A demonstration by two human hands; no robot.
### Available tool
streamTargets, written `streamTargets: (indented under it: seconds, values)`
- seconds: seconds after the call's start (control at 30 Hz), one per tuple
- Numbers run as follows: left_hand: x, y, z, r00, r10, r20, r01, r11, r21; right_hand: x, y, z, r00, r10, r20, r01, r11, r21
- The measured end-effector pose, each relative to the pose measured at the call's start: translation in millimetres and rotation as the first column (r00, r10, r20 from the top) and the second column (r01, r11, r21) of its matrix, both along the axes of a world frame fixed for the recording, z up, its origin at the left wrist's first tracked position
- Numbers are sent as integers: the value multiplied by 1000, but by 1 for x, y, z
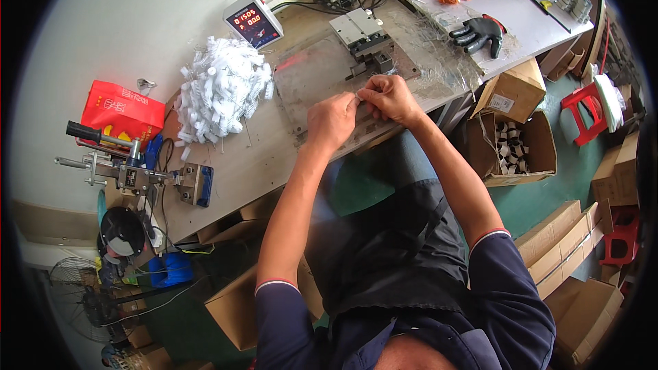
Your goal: The person assembles plastic components by hand, then presses them together using a manual press machine.
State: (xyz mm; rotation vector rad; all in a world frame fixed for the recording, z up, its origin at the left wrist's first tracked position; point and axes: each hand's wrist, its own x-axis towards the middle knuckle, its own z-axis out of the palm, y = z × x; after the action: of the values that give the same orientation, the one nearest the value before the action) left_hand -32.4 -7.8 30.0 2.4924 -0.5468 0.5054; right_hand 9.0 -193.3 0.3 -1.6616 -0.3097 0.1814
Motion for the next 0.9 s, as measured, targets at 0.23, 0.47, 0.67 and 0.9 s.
streamTargets:
  seconds: [0.23,0.47,0.67,0.9]
  values:
    - [7,0,-10,999,13,-39,-13,1000,-2,-5,8,7,996,-71,47,71,997,3]
    - [7,13,-9,997,26,76,-21,997,-70,-6,2,8,997,2,-74,5,995,97]
    - [44,115,-18,779,555,291,-574,818,-23,-9,6,5,997,-68,-34,72,990,122]
    - [65,137,-33,768,632,102,-633,726,267,-11,6,5,996,-87,-19,89,990,114]
